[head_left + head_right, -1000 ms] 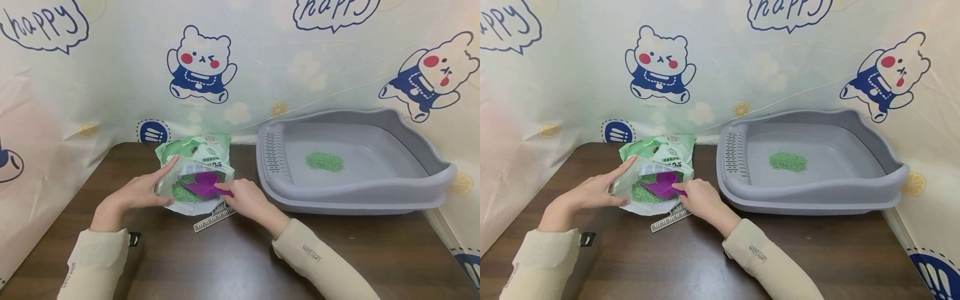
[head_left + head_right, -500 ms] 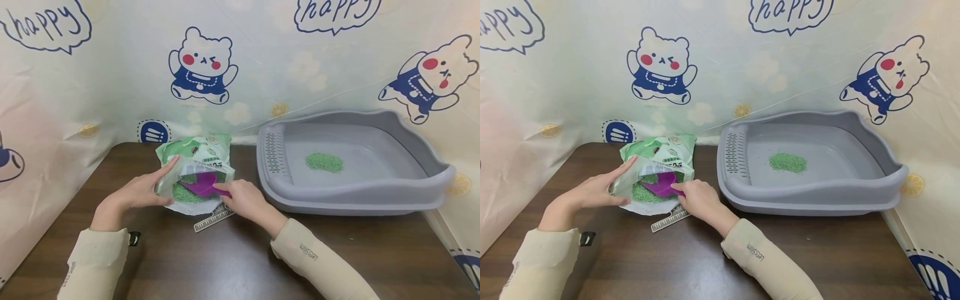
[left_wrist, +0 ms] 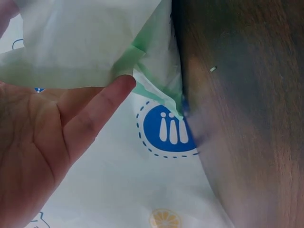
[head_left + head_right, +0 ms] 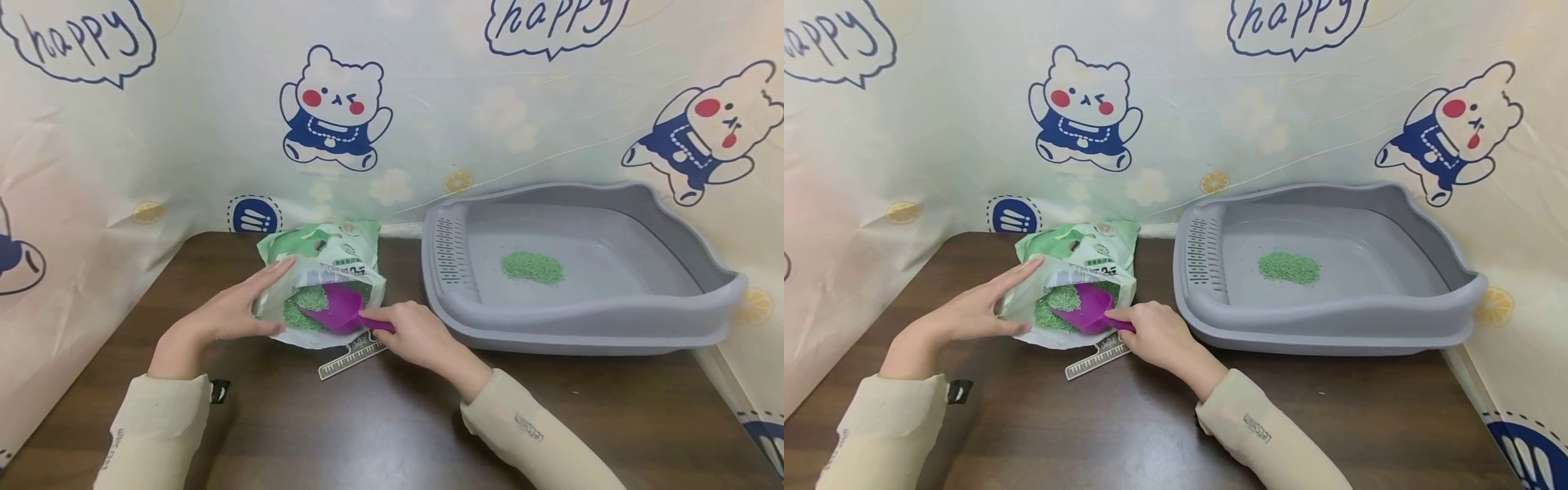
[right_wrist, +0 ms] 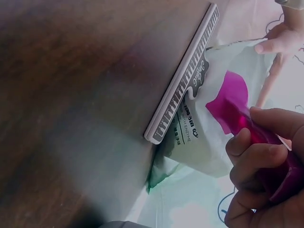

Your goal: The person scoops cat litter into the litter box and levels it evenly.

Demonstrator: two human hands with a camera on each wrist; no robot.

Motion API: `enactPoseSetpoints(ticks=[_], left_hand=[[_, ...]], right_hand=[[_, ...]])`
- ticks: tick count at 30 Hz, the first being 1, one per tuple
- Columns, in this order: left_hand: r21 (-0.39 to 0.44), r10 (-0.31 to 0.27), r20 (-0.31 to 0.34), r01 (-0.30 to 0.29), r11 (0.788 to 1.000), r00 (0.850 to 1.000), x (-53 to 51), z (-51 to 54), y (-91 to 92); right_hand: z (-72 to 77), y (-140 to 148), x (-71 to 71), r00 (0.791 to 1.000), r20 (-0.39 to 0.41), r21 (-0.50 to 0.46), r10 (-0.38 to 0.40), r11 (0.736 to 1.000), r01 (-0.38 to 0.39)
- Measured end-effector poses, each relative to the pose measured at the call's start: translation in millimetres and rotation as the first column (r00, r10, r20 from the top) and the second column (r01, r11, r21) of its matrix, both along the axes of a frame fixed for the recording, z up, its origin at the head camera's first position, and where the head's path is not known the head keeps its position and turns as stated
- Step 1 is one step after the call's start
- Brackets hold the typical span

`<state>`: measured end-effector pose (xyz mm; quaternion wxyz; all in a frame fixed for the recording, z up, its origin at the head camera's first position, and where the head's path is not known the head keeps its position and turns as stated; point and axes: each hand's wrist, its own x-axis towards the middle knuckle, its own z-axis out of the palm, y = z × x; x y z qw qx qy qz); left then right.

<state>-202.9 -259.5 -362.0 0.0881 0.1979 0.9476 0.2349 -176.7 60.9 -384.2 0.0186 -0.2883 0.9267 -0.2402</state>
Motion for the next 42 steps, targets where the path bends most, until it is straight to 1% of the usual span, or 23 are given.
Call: enactPoseSetpoints(ticks=[3,9,14,18,22,31,39,42], left_hand=[[-0.006,-0.010,-0.010,0.010,1.000,1.000,-0.4,-1.7,-0.5],[-0.010,-0.005,0.005,0.005,1.000,1.000,-1.7,-2.5,-1.1],[-0.014,-0.007,0.007,0.007,1.000,1.000,-3.1,-3.1,-1.7],[-0.013,-0.011,0.010,0.011,1.000,1.000,-4.2,-3.8,-2.4],[-0.002,-0.016,0.011,0.016,1.000,1.000,-5.6,-4.1,-2.6],[0.020,-0.015,0.038,0.014,1.000,0.999,-5.2,-3.2,-3.1],[0.026,-0.011,0.055,0.010,1.000,0.998,-5.7,-1.6,-3.2],[0.022,-0.012,0.055,0.011,1.000,0.998,-5.4,-0.9,-3.0]], right_hand=[[-1.8,3,2.3,1.000,-0.008,-0.011,0.023,1.000,-0.023],[-4.1,11,8.7,0.998,-0.033,-0.019,0.059,0.998,-0.060],[-7.6,20,16.4,0.995,-0.087,-0.034,0.050,0.998,-0.054],[-11.1,25,21.6,0.994,-0.098,-0.057,0.042,0.997,-0.048],[-12.7,29,25.9,0.992,-0.115,-0.082,0.051,0.995,-0.061],[-8.8,35,30.6,0.982,-0.174,-0.179,0.068,0.979,-0.099],[-0.8,38,30.8,0.975,-0.208,-0.204,0.078,0.971,-0.121],[3.0,41,31.0,0.971,-0.232,-0.207,0.065,0.972,-0.115]])
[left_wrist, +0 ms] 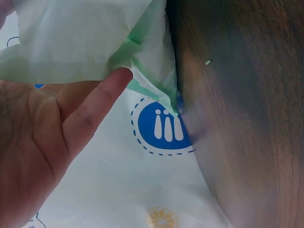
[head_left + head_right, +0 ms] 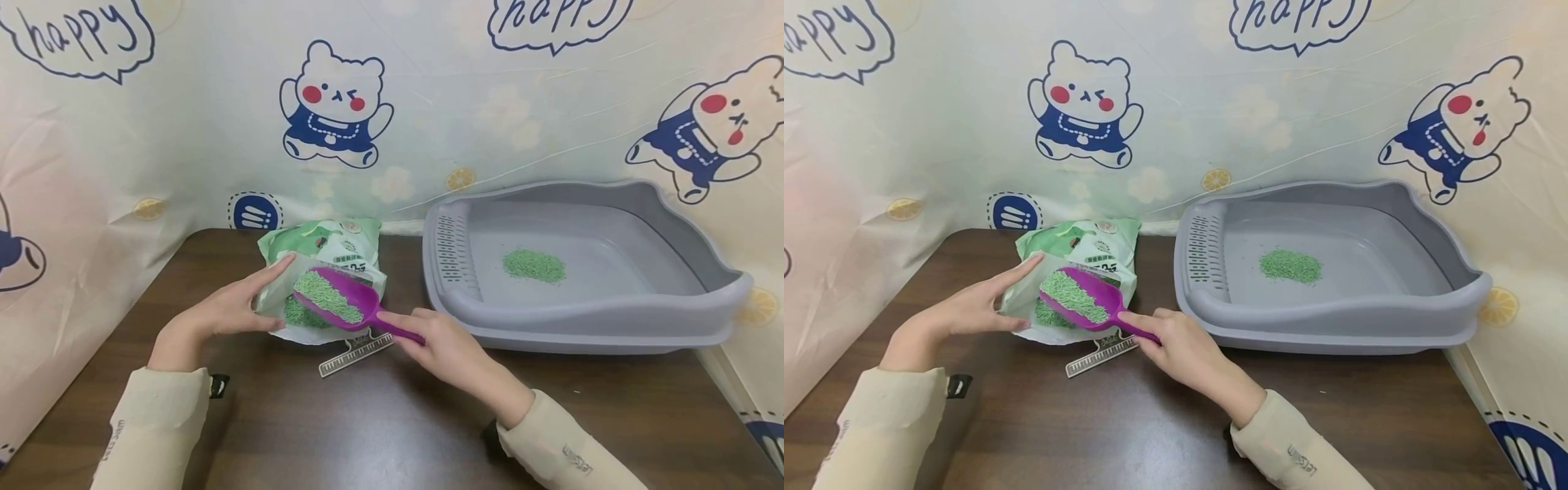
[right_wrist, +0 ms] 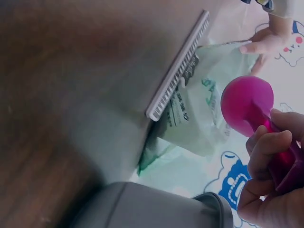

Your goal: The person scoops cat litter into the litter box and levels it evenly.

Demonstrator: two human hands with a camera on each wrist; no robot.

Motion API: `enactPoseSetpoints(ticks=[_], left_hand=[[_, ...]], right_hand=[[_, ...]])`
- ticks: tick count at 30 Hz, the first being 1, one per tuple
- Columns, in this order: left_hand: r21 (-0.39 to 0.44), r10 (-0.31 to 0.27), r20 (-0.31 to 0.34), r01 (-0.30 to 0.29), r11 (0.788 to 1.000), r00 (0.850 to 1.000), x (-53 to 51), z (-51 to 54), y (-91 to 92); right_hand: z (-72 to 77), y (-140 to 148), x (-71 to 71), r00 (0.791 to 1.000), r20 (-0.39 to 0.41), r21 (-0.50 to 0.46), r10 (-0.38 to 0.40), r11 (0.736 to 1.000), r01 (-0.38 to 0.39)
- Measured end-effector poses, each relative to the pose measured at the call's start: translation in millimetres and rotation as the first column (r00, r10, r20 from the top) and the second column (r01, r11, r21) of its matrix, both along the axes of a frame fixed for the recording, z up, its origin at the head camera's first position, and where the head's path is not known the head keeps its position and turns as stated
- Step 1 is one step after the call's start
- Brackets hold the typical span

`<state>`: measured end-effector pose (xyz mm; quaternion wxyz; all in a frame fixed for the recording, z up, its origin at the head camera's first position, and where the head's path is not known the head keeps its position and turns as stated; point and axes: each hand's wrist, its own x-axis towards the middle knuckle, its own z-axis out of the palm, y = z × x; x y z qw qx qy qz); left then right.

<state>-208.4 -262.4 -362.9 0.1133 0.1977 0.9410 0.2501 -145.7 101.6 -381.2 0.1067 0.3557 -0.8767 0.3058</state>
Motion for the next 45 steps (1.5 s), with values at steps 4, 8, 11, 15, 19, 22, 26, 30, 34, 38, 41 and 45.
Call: enactPoseSetpoints(ticks=[4,8,11,15,19,22,26,30,34,38,41,45], left_hand=[[-0.006,0.002,0.007,-0.002,1.000,1.000,0.5,0.0,0.4],[-0.018,0.005,0.002,-0.005,1.000,1.000,0.7,-0.6,0.6],[-0.023,0.005,-0.003,-0.005,1.000,1.000,0.9,-1.3,0.8],[-0.030,0.009,-0.007,-0.009,1.000,1.000,1.3,-2.3,0.8],[-0.037,0.013,-0.006,-0.013,0.999,1.000,0.7,-1.5,0.4],[-0.038,0.013,-0.004,-0.013,0.999,1.000,0.6,-1.0,0.0],[-0.049,0.013,-0.006,-0.013,0.999,1.000,0.9,-0.4,-0.5],[-0.061,0.020,-0.003,-0.020,0.998,1.000,1.9,-0.1,-0.3],[-0.065,0.022,0.001,-0.022,0.998,1.000,1.4,0.1,0.1],[-0.064,0.025,0.013,-0.024,0.998,1.000,0.3,-0.1,0.6],[-0.063,0.028,0.017,-0.027,0.998,0.999,0.2,-0.3,0.8],[-0.067,0.035,0.019,-0.033,0.997,0.999,1.2,-0.6,0.6]], right_hand=[[4.5,5,0.1,0.999,-0.035,-0.003,-0.018,1.000,0.018],[8.2,12,-0.4,1.000,-0.022,-0.021,-0.017,1.000,0.017],[10.9,17,0.1,0.999,0.000,-0.025,-0.035,0.999,0.035],[14.4,24,0.5,0.998,0.021,-0.008,-0.057,0.998,0.057],[20.0,30,0.6,0.996,0.056,0.000,-0.070,0.998,0.070],[24.4,34,1.7,0.994,0.075,0.003,-0.081,0.997,0.081],[26.5,40,1.7,0.994,0.071,-0.015,-0.078,0.997,0.080],[28.1,47,1.7,0.995,0.065,-0.038,-0.082,0.996,0.084],[30.3,55,1.2,0.995,0.053,-0.046,-0.089,0.995,0.091],[32.9,65,0.9,0.992,0.058,-0.041,-0.109,0.993,0.112],[36.2,74,1.2,0.989,0.055,-0.029,-0.138,0.990,0.139],[40.4,86,1.3,0.987,0.029,-0.034,-0.155,0.987,0.156]])
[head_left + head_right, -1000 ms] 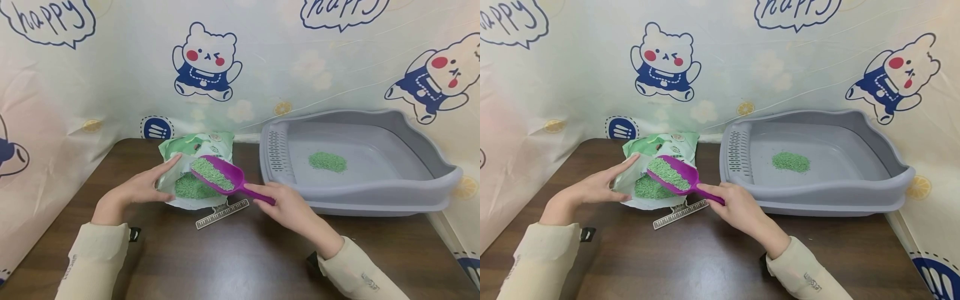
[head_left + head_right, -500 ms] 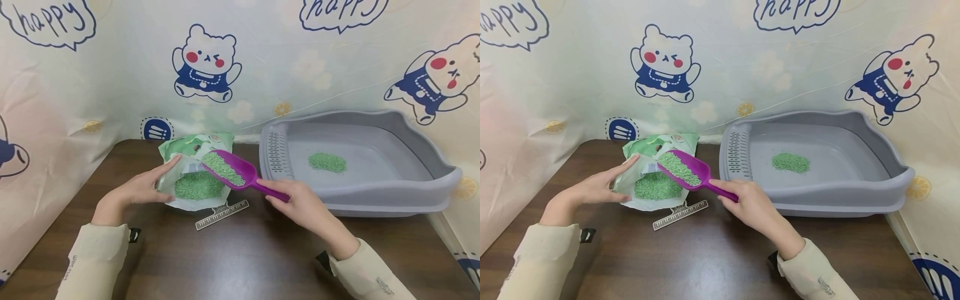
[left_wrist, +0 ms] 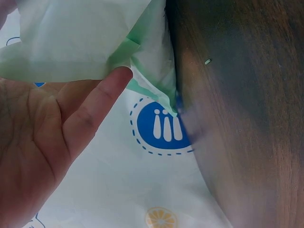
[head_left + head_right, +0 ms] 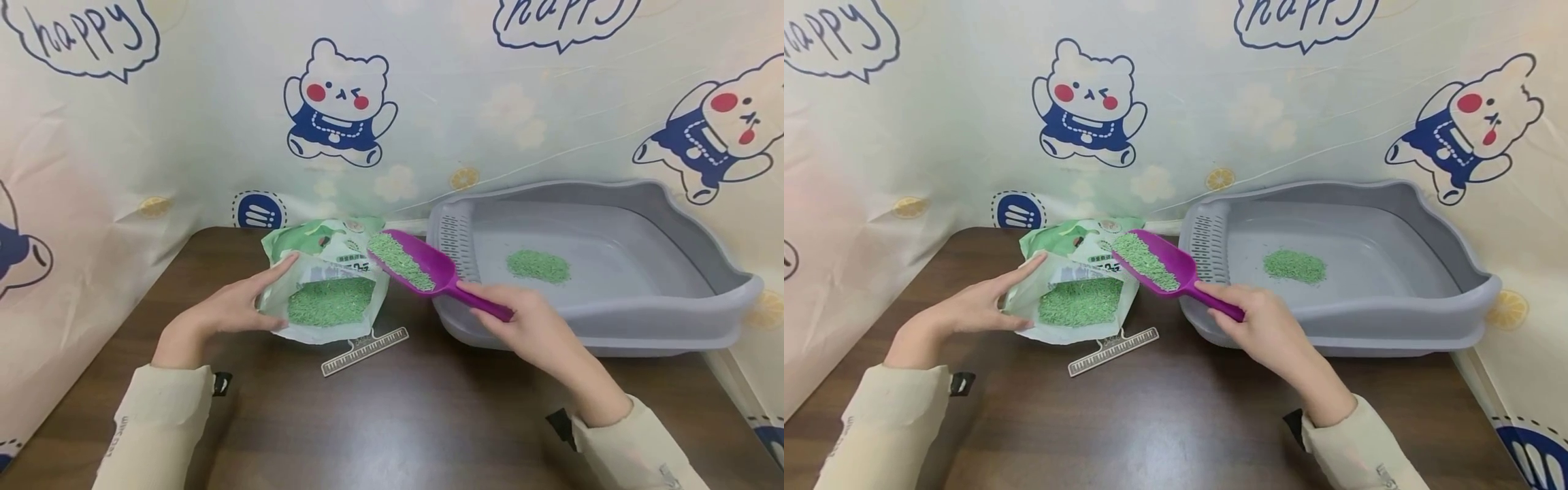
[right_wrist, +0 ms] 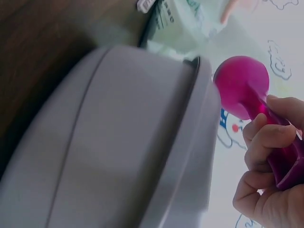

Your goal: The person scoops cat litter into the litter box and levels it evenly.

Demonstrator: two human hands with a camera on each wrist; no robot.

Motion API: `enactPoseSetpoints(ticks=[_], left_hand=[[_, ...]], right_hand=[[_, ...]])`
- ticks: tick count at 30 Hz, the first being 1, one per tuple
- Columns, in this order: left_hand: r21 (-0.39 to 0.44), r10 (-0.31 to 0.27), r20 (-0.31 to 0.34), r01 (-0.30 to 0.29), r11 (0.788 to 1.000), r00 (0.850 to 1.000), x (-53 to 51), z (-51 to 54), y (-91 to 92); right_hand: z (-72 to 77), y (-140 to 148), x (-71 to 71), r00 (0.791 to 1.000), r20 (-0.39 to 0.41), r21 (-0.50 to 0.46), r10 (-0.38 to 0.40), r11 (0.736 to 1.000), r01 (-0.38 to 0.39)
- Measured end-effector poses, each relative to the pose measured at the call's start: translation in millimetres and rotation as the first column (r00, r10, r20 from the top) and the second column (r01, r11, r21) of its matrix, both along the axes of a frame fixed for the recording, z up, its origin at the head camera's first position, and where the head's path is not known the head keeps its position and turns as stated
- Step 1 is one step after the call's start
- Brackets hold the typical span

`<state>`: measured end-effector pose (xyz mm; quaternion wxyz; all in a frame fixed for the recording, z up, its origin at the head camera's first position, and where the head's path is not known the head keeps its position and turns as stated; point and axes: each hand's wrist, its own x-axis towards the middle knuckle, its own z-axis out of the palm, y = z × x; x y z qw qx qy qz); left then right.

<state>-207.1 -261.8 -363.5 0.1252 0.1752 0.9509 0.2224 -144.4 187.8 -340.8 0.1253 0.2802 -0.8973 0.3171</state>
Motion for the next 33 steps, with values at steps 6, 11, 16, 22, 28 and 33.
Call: enactPoseSetpoints(ticks=[6,11,16,22,28,33], left_hand=[[0.004,0.005,0.009,-0.005,1.000,1.000,1.6,1.7,-0.1],[0.005,0.014,0.007,-0.014,1.000,1.000,1.8,0.6,-0.2],[0.005,0.018,0.009,-0.018,1.000,1.000,1.9,0.5,-0.2],[0.001,0.021,0.007,-0.021,1.000,1.000,2.2,-0.2,-0.4],[-0.003,0.020,0.002,-0.020,1.000,1.000,2.2,-1.2,-1.3],[0.008,0.020,-0.001,-0.019,1.000,1.000,2.9,-0.4,-1.4]], right_hand=[[5.9,18,0.1,0.999,-0.047,-0.029,-0.026,0.999,0.025],[11.0,31,2.2,0.995,-0.061,-0.041,-0.075,0.996,0.073],[14.5,42,3.5,0.988,-0.107,-0.018,-0.114,0.993,0.113],[16.9,60,4.8,0.976,-0.127,0.020,-0.174,0.984,0.178],[18.2,83,4.8,0.964,-0.117,0.031,-0.239,0.969,0.244],[20.5,102,1.7,0.948,-0.098,0.052,-0.303,0.950,0.309]])
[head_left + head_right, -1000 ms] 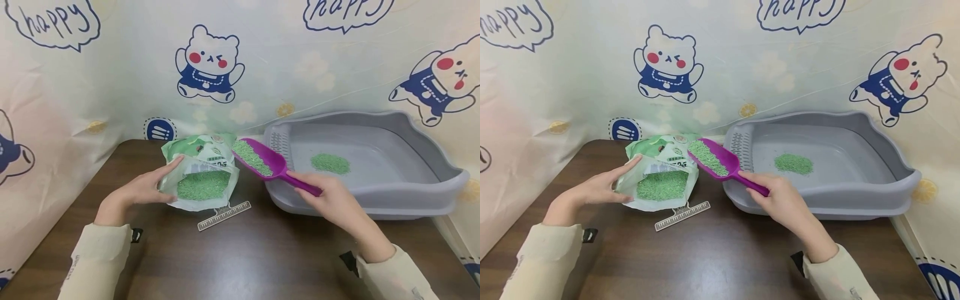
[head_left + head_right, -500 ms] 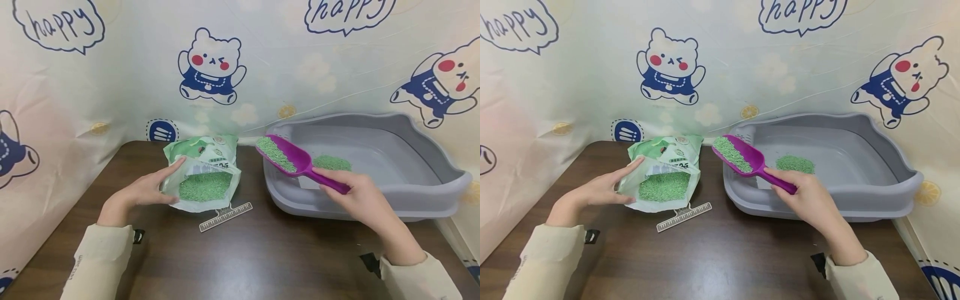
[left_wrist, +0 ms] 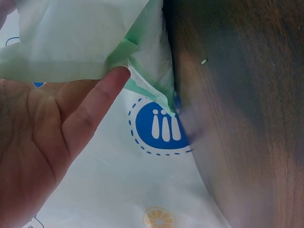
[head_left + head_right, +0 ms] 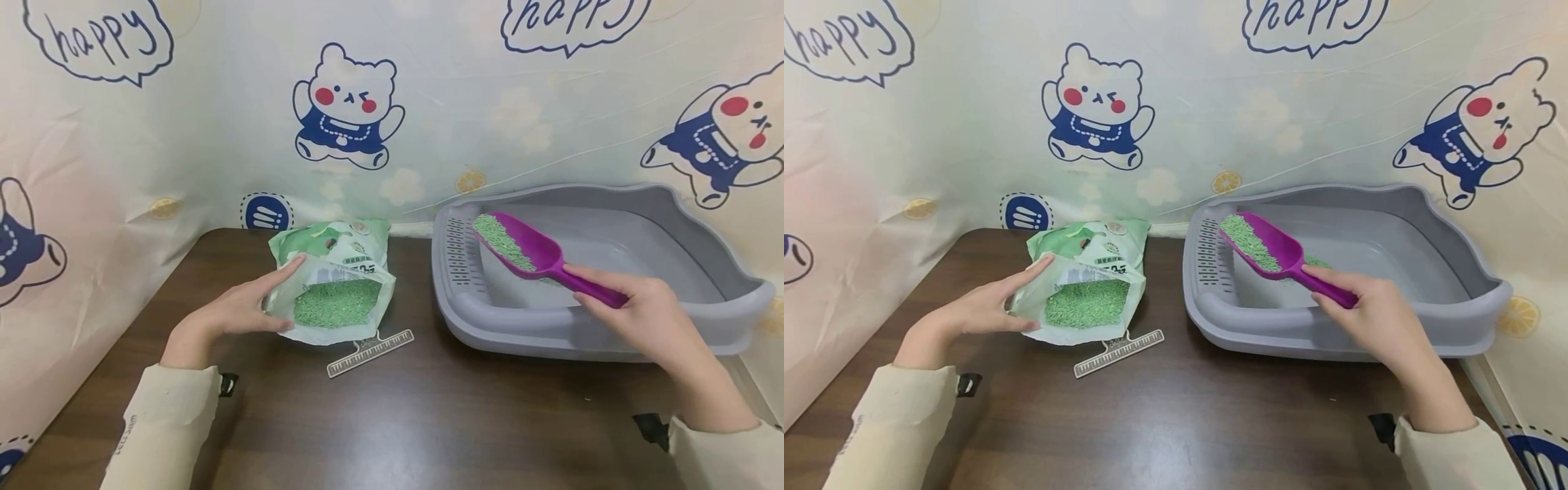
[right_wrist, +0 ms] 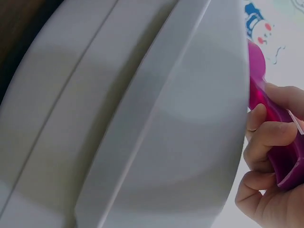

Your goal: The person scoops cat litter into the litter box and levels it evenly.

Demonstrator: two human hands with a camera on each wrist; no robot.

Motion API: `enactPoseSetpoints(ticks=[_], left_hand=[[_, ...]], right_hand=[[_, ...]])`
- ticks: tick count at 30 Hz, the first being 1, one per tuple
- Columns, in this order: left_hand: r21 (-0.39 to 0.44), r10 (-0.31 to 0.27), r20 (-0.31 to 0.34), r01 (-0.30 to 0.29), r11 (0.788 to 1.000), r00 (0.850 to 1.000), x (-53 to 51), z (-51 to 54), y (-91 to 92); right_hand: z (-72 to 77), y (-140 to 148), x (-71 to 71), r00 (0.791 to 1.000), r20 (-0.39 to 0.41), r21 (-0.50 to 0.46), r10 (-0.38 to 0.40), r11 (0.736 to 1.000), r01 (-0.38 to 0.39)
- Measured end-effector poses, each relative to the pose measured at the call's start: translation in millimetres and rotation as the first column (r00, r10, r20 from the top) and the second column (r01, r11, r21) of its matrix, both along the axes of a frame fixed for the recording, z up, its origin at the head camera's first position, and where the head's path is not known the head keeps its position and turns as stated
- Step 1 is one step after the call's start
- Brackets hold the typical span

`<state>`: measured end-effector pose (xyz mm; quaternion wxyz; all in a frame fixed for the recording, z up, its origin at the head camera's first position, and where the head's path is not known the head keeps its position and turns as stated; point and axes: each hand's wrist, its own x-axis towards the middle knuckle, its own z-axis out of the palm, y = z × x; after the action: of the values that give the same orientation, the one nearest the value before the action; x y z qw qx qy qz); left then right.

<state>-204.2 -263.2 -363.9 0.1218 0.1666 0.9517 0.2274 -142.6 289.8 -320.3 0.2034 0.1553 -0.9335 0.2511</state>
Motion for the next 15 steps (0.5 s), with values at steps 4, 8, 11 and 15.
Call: enactPoseSetpoints(ticks=[4,8,11,15], left_hand=[[0.004,-0.002,-0.004,0.002,1.000,1.000,0.2,0.3,-0.2],[-0.004,-0.008,-0.007,0.008,1.000,1.000,-0.6,-0.4,-0.6],[-0.008,-0.006,-0.007,0.006,1.000,1.000,-1.3,-0.7,-0.7],[-0.003,-0.003,-0.002,0.003,1.000,1.000,-1.4,-0.3,-1.0]], right_hand=[[1.0,14,-3.3,0.999,0.013,0.021,-0.040,0.999,0.040],[4.4,26,-6.4,0.997,0.037,0.048,-0.073,0.996,0.072],[8.2,34,-10.2,0.996,0.037,0.092,-0.085,0.992,0.081],[13.0,43,-16.4,0.992,0.076,0.155,-0.099,0.984,0.086]])
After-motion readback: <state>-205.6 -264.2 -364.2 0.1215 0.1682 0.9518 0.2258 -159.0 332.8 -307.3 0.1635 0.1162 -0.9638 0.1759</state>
